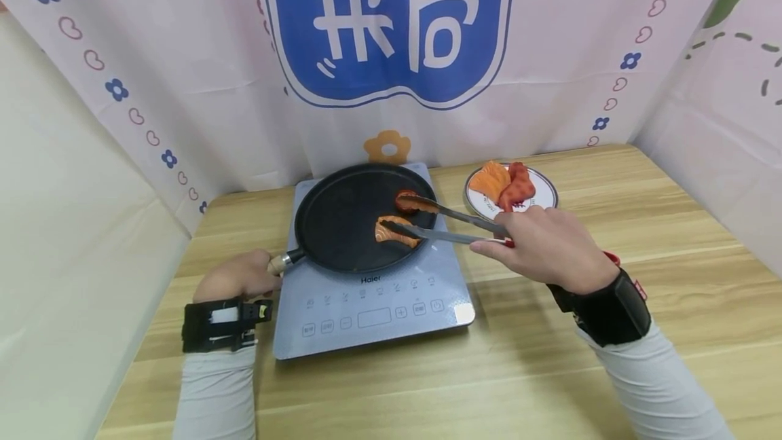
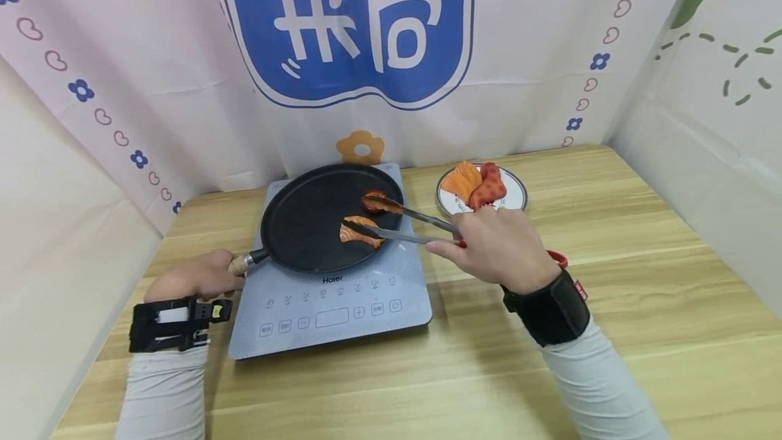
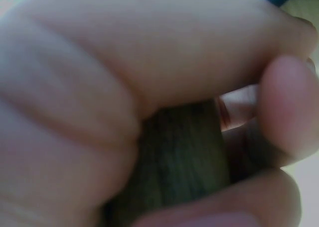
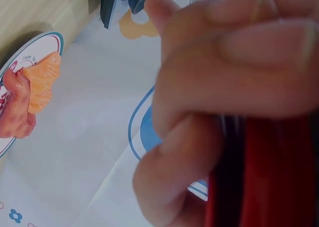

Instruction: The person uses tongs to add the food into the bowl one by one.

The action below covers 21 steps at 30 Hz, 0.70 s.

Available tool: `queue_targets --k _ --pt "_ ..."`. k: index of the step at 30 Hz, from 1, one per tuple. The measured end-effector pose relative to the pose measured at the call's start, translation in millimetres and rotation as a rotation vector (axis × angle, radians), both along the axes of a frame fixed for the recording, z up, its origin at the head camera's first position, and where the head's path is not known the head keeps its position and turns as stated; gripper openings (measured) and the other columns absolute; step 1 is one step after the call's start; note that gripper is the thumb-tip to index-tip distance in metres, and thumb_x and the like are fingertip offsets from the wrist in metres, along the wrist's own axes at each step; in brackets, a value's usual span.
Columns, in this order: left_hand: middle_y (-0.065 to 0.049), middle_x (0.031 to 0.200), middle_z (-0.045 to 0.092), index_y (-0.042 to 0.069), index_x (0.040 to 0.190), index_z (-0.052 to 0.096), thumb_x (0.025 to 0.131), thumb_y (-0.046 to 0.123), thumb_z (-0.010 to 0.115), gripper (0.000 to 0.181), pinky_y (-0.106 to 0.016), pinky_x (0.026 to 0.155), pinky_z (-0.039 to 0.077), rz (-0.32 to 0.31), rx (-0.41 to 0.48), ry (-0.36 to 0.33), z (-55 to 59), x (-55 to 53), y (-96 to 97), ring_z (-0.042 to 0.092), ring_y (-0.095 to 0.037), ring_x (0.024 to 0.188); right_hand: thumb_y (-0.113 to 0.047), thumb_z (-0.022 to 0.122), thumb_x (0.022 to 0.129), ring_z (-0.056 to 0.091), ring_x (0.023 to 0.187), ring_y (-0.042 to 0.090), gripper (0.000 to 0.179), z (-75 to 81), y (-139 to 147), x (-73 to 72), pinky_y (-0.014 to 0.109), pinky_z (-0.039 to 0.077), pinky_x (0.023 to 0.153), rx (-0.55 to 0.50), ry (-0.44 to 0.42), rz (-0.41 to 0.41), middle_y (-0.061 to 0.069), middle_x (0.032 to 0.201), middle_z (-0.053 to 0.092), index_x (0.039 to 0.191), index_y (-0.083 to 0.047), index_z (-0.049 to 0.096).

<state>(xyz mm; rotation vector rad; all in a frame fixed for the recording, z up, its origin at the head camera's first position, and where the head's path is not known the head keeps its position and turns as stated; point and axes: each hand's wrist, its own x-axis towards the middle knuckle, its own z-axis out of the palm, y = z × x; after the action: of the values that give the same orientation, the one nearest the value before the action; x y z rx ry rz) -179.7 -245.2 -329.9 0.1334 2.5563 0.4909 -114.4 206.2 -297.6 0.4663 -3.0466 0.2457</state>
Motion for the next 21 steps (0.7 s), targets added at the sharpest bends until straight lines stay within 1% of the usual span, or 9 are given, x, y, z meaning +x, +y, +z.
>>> queue_targets --k 6,13,21 --pt "0.002 0.063 0.052 0.012 0.073 0.055 0.093 0.012 0.061 0.020 -0.025 0.053 0.042 0.002 -0.006 0.003 -0.6 0.4 0.5 0.048 -0.012 0.055 -0.063 0.063 0.097 0.050 0.056 0.013 0.052 2.3 2.0 -0.2 0.031 0.034 0.051 0.009 -0.025 -0.017 -0.004 0.059 0.051 0.099 -0.012 0.072" --pt "0.001 0.065 0.053 0.011 0.074 0.056 0.092 0.011 0.062 0.019 -0.025 0.053 0.043 0.010 -0.016 0.011 -0.1 1.7 2.1 0.049 -0.013 0.056 -0.063 0.062 0.097 0.048 0.053 0.015 0.052 3.3 6.1 -0.9 0.031 0.033 0.051 -0.001 -0.065 -0.038 -0.002 0.059 0.047 0.095 -0.012 0.070" --pt "0.003 0.061 0.051 0.011 0.072 0.058 0.091 0.012 0.061 0.019 -0.024 0.052 0.040 0.000 -0.017 0.010 0.0 0.9 1.4 0.048 -0.011 0.053 -0.063 0.063 0.097 0.049 0.055 0.016 0.051 5.0 8.7 -1.6 0.031 0.033 0.051 0.004 -0.045 -0.042 -0.002 0.061 0.049 0.094 -0.012 0.067"
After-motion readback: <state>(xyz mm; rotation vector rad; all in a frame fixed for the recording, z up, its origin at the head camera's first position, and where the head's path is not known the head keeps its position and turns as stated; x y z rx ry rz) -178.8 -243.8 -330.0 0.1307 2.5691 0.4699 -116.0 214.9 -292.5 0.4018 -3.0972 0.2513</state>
